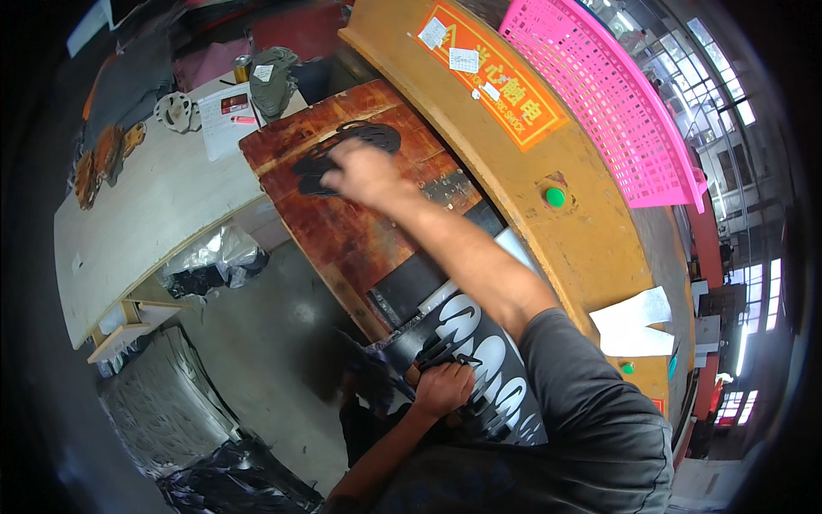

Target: The person removes cut-out shapes from a black rubber sheet on a press table, discards the excess material, and repeats the process with a new sheet. They handle the rubber sheet and cut-out parts by hand, placing the finished pieces aside and the scrap into a bag.

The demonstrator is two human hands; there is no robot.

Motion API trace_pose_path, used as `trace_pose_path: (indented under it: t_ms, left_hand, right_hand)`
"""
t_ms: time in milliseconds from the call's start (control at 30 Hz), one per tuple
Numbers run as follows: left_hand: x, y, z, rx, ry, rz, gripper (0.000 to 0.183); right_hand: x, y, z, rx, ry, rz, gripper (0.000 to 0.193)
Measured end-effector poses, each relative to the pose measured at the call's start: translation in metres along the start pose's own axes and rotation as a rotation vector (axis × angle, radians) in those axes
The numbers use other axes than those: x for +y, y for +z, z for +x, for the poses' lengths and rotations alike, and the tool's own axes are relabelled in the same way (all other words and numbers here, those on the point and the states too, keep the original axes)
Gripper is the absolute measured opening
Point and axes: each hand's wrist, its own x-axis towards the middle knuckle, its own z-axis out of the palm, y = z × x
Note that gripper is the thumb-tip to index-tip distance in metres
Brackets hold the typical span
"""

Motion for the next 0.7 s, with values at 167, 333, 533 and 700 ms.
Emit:
trace_pose_path:
  t_ms: [167, 333, 533, 700]
  left_hand:
    - [0.003, -0.003, 0.008, 0.050, 0.049, -0.003, 0.020]
    - [0.000, -0.006, 0.012, 0.061, 0.173, 0.003, 0.014]
    - [-0.026, 0.005, 0.004, -0.145, 0.098, -0.017, 0.007]
    - [-0.037, -0.004, 0.013, -0.294, 0.016, -0.196, 0.016]
  right_hand:
    - [-0.041, 0.032, -0.061, -0.048, -0.139, 0.426, 0.050]
    - [-0.030, -0.016, -0.217, 0.033, 0.079, 0.629, 0.026]
    - [0.009, -0.079, -0.485, 0.196, 0.653, 0.575, 0.019]
    - [-0.023, -0.153, -0.712, 0.466, 1.383, 0.258, 0.022]
